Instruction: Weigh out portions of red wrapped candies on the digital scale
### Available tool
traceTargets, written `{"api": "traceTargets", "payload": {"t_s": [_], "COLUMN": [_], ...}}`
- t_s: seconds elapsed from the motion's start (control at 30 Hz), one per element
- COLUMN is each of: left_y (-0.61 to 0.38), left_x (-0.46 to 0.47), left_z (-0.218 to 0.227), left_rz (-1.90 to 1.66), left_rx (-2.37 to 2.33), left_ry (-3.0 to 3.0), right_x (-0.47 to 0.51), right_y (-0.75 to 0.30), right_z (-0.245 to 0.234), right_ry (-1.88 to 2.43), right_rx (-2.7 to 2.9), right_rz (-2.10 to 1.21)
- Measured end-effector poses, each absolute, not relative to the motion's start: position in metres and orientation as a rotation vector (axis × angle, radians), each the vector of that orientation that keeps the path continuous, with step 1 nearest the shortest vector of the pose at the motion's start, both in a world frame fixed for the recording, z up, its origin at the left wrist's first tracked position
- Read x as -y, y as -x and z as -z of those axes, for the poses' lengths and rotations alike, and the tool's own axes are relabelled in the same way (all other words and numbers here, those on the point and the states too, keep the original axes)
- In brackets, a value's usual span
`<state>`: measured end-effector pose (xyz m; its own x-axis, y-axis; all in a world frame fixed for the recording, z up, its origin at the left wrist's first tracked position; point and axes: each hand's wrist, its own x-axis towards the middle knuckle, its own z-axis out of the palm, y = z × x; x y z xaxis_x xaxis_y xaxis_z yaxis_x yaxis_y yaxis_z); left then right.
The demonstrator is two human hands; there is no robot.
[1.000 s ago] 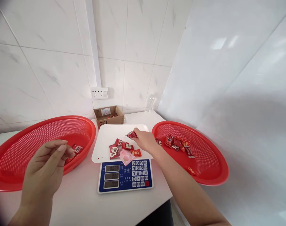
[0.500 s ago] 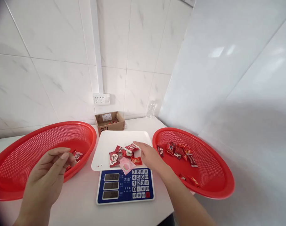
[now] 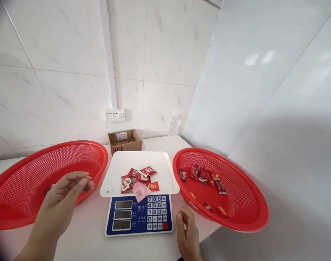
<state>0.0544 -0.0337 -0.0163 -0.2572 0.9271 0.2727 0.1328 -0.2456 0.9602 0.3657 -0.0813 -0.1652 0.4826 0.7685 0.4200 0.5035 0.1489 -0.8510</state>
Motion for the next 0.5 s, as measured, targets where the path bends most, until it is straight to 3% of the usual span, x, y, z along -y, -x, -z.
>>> {"api": "traceTargets", "payload": {"t_s": [0.3,0.5], "left_y": [-0.024,-0.003], "left_x": [0.031,0.045], "left_z": [0.037,0.044], "left_rz": [-0.936,-0.964], "left_rx": [-2.048,-2.147], "left_ry": [-1.962,-1.776], "right_x": [0.063,0.06], "right_y": [-0.374,-0.383], "right_z": [0.174,0.179], "right_ry": [1.623,1.67], "right_rx": [1.074,1.144], "right_rz": [-0.503,-0.585]}}
